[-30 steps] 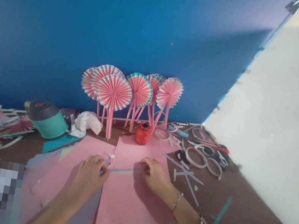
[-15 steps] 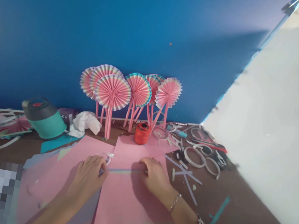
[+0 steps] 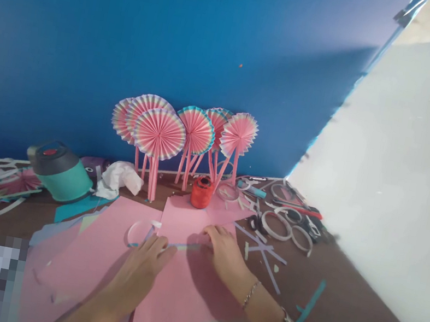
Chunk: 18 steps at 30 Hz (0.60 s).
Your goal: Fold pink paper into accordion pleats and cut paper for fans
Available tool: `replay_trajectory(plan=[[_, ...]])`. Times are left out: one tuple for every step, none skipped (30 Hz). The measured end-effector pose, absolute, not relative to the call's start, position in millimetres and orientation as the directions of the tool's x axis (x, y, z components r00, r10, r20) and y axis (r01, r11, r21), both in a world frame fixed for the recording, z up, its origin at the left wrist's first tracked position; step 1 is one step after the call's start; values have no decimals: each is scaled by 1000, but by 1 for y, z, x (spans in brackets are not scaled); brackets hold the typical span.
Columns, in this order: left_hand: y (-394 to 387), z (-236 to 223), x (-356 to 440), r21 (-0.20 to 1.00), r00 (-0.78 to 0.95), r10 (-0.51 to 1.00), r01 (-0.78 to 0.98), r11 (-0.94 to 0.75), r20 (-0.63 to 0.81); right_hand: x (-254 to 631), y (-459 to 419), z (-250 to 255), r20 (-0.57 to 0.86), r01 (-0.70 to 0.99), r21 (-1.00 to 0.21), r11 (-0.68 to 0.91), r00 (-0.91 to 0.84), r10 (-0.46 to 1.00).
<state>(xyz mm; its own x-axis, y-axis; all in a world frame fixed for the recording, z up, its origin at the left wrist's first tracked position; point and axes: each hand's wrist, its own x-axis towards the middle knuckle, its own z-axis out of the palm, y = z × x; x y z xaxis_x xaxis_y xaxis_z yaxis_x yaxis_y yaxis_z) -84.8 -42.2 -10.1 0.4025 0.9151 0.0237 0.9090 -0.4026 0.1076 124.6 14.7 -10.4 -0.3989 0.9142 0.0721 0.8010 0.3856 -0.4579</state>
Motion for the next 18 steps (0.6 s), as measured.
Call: replay_trajectory(plan=[[-44, -10, -81, 107, 441, 897, 893, -438, -4, 125, 15, -11, 71, 807, -454, 379, -391, 918], [-46, -9, -78, 104, 476, 879, 876, -472, -28, 125, 15, -11, 65, 812, -454, 367, -381, 922], [-47, -9, -75, 99, 504, 862, 861, -498, -47, 125, 15, -11, 56, 816, -460, 349, -366, 929], [-48, -9, -73, 93, 520, 852, 853, -514, -61, 125, 15, -11, 46, 819, -471, 327, -348, 936], [-48, -10, -72, 86, 525, 848, 850, -520, -68, 126, 15, -10, 38, 820, -483, 308, -332, 943], [-48, -11, -71, 80, 524, 849, 851, -519, -67, 126, 16, -10, 34, 817, -496, 293, -319, 947], [-48, -12, -71, 78, 521, 851, 853, -516, -63, 127, 16, -10, 36, 811, -511, 286, -312, 949], [-48, -14, -71, 77, 519, 853, 854, -515, -55, 127, 17, -10, 38, 799, -532, 281, -309, 950], [-48, -15, -72, 78, 520, 853, 853, -516, -47, 128, 17, -10, 40, 782, -559, 276, -307, 951], [-48, -16, -73, 78, 521, 853, 852, -517, -38, 129, 18, -10, 38, 764, -587, 268, -305, 952], [-48, -17, -73, 77, 522, 852, 851, -519, -28, 130, 19, -10, 34, 747, -612, 258, -301, 953], [-48, -18, -74, 75, 522, 853, 851, -520, -19, 131, 20, -11, 28, 737, -629, 249, -298, 954], [-48, -18, -74, 71, 522, 853, 852, -520, -12, 131, 21, -11, 22, 732, -636, 245, -299, 954], [-48, -18, -74, 66, 522, 853, 852, -520, -11, 132, 22, -11, 18, 734, -633, 247, -305, 952], [-48, -18, -74, 59, 522, 853, 852, -520, -14, 132, 22, -12, 16, 739, -623, 257, -317, 948], [-48, -18, -74, 52, 524, 852, 851, -522, -20, 132, 22, -12, 16, 743, -611, 273, -333, 943], [-48, -18, -74, 45, 528, 849, 849, -526, -27, 132, 22, -13, 20, 746, -602, 285, -343, 939], [-48, -18, -74, 40, 530, 848, 848, -529, -32, 132, 22, -13, 23, 747, -598, 291, -347, 938]])
